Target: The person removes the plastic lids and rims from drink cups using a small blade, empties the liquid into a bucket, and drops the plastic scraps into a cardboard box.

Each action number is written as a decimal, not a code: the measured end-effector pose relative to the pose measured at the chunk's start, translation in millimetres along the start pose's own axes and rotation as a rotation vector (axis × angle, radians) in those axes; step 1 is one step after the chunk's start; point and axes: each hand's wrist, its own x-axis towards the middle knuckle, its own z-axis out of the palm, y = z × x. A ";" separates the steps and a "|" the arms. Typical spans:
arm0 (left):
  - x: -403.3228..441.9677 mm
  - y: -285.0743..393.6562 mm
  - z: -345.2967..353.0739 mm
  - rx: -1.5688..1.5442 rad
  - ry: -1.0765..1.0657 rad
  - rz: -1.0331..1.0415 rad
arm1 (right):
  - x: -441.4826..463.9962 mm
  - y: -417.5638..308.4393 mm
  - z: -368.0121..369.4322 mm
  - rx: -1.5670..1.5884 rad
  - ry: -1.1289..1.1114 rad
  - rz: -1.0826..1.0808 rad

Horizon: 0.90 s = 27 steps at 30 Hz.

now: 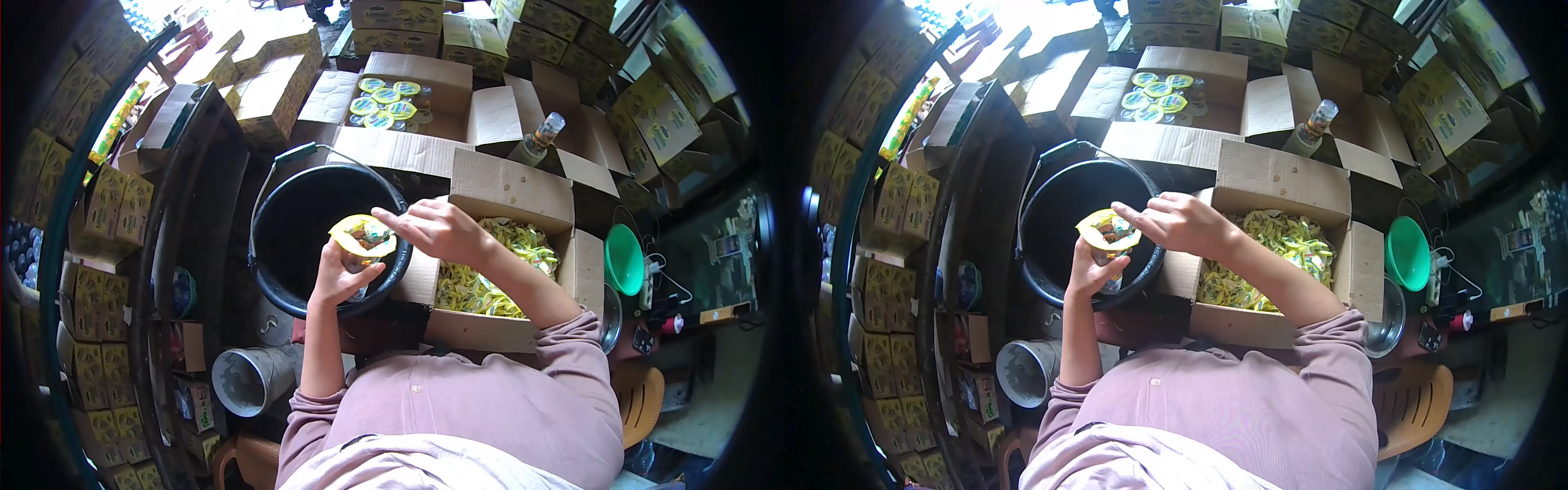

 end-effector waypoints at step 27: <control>2.9 4.8 17.7 0.655 0.318 0.154 | -87.2 51.4 -28.1 0.158 0.321 0.445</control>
